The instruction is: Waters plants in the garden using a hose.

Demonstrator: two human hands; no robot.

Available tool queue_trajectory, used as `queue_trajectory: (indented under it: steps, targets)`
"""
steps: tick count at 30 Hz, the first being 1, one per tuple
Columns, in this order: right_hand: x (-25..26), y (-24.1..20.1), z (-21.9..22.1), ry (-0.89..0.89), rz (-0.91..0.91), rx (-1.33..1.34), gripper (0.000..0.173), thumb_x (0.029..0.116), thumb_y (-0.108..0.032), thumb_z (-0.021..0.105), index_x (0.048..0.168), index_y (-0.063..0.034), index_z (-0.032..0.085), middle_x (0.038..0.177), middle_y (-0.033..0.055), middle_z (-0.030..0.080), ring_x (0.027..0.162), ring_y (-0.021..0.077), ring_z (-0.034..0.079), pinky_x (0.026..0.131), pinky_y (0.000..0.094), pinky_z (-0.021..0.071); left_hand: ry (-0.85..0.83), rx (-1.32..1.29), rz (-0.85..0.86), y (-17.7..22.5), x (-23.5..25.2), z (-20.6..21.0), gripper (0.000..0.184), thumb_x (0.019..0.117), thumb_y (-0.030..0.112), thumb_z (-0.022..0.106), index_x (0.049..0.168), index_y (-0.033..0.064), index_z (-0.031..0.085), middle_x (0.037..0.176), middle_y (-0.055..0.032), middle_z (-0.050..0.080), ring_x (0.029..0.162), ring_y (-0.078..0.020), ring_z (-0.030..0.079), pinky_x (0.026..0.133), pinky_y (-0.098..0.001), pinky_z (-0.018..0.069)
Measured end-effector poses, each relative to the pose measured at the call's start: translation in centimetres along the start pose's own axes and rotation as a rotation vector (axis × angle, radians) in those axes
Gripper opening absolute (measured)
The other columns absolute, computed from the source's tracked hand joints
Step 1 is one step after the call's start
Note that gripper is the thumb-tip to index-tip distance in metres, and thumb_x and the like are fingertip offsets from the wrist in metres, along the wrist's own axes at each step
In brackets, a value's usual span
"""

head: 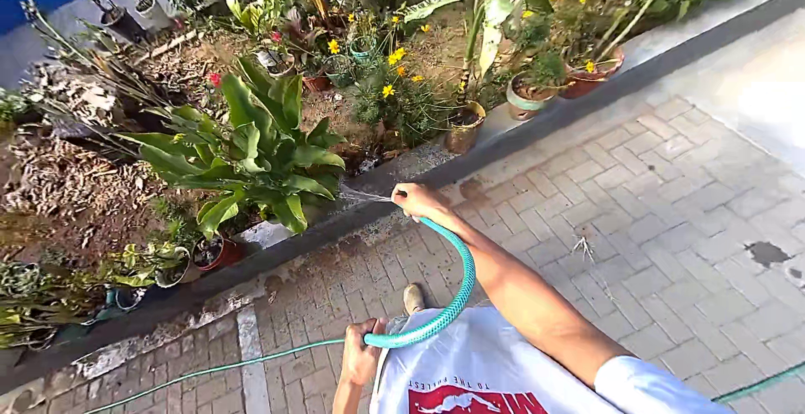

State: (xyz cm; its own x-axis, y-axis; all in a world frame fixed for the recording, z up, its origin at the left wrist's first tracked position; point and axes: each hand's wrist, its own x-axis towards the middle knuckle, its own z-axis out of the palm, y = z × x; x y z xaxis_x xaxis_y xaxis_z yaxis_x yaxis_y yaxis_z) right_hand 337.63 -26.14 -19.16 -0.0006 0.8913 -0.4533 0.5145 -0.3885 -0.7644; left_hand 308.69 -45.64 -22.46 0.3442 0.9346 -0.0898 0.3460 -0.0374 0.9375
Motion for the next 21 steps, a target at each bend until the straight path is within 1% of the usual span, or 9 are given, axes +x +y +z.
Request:
queue_trajectory:
  steps: [2, 4, 8, 9, 11, 13, 16, 18, 21]
  targets:
    - [1.9, -1.9, 2.4, -0.035, -0.013, 0.027, 0.028, 0.1102, -0.029, 0.050, 0.125, -0.0099, 0.064, 0.076, 0.0139, 0.062, 0.051, 0.0198, 0.056, 0.050, 0.0348, 0.0504, 0.027, 0.006, 0.011, -1.2, 0.2, -2.2, 0.045, 0.1000, 0.031, 0.055, 0.058, 0.0145, 0.054, 0.052, 0.0114, 0.045, 0.048, 0.0046, 0.042, 0.047, -0.0178, 0.0358]
    - [3.1, -3.0, 4.9, -0.064, -0.015, 0.046, 0.028, 0.1103, -0.030, 0.050, 0.126, -0.0106, 0.063, 0.074, 0.0138, 0.062, 0.050, 0.0198, 0.055, 0.049, 0.0347, 0.0494, 0.063, 0.027, -0.001, -2.1, -0.4, -4.0, 0.047, 0.1005, 0.031, 0.055, 0.057, 0.0144, 0.051, 0.052, 0.0109, 0.043, 0.047, 0.0041, 0.041, 0.046, -0.0181, 0.0343]
    - [5.6, -2.9, 9.7, -0.093, -0.007, 0.033, 0.029, 0.1103, -0.033, 0.049, 0.127, -0.0132, 0.062, 0.071, 0.0116, 0.061, 0.046, 0.0170, 0.054, 0.046, 0.0325, 0.0491, 0.152, 0.048, -0.031, -3.6, -1.9, -6.5, 0.048, 0.1000, 0.033, 0.055, 0.056, 0.0143, 0.051, 0.051, 0.0105, 0.043, 0.046, 0.0033, 0.041, 0.046, -0.0190, 0.0339]
    - [6.1, -2.7, 10.7, -0.106, 0.006, 0.024, 0.029, 0.1103, -0.033, 0.049, 0.127, -0.0131, 0.062, 0.072, 0.0118, 0.061, 0.047, 0.0168, 0.054, 0.047, 0.0321, 0.0491, 0.175, 0.054, -0.050, -4.0, -2.2, -6.8, 0.047, 0.0993, 0.033, 0.055, 0.056, 0.0147, 0.051, 0.051, 0.0108, 0.043, 0.046, 0.0036, 0.041, 0.045, -0.0189, 0.0337]
    - [6.9, -2.1, 12.0, -0.127, 0.053, -0.002, 0.030, 0.1106, -0.032, 0.048, 0.129, -0.0124, 0.061, 0.077, 0.0125, 0.062, 0.050, 0.0171, 0.055, 0.051, 0.0324, 0.0502, 0.222, 0.062, -0.107, -4.3, -2.5, -7.0, 0.045, 0.0982, 0.031, 0.054, 0.057, 0.0155, 0.051, 0.051, 0.0118, 0.043, 0.046, 0.0043, 0.040, 0.046, -0.0185, 0.0338]
    - [7.2, -1.0, 11.8, -0.069, 0.104, 0.014, 0.030, 0.1110, -0.029, 0.048, 0.130, -0.0103, 0.061, 0.081, 0.0145, 0.063, 0.054, 0.0190, 0.056, 0.054, 0.0346, 0.0510, 0.260, 0.065, -0.148, -4.3, -2.5, -6.8, 0.041, 0.0974, 0.028, 0.054, 0.058, 0.0155, 0.053, 0.051, 0.0126, 0.043, 0.046, 0.0052, 0.040, 0.046, -0.0180, 0.0340]
    - [7.5, 1.6, 9.0, 0.133, 0.177, 0.121, 0.031, 0.1107, -0.028, 0.048, 0.131, -0.0082, 0.060, 0.086, 0.0193, 0.064, 0.058, 0.0250, 0.058, 0.058, 0.0419, 0.0524, 0.269, 0.089, -0.193, -3.9, -1.9, -7.0, 0.038, 0.0958, 0.027, 0.056, 0.060, 0.0155, 0.055, 0.051, 0.0130, 0.043, 0.046, 0.0050, 0.040, 0.046, -0.0182, 0.0344]
    - [7.9, 3.6, 7.1, 0.252, 0.234, 0.154, 0.031, 0.1103, -0.028, 0.049, 0.130, -0.0075, 0.061, 0.086, 0.0195, 0.065, 0.059, 0.0268, 0.060, 0.058, 0.0440, 0.0534, 0.230, 0.119, -0.222, -3.7, -1.4, -7.2, 0.037, 0.0954, 0.027, 0.056, 0.060, 0.0158, 0.055, 0.051, 0.0127, 0.042, 0.046, 0.0042, 0.040, 0.047, -0.0193, 0.0347]
    - [7.8, 5.3, 5.1, 0.321, 0.276, 0.116, 0.030, 0.1093, -0.028, 0.051, 0.128, -0.0078, 0.063, 0.090, 0.0206, 0.067, 0.063, 0.0296, 0.064, 0.062, 0.0471, 0.0559, 0.162, 0.125, -0.227, -3.8, -0.5, -6.9, 0.039, 0.0963, 0.026, 0.056, 0.059, 0.0167, 0.052, 0.050, 0.0122, 0.040, 0.045, 0.0029, 0.039, 0.046, -0.0204, 0.0336]
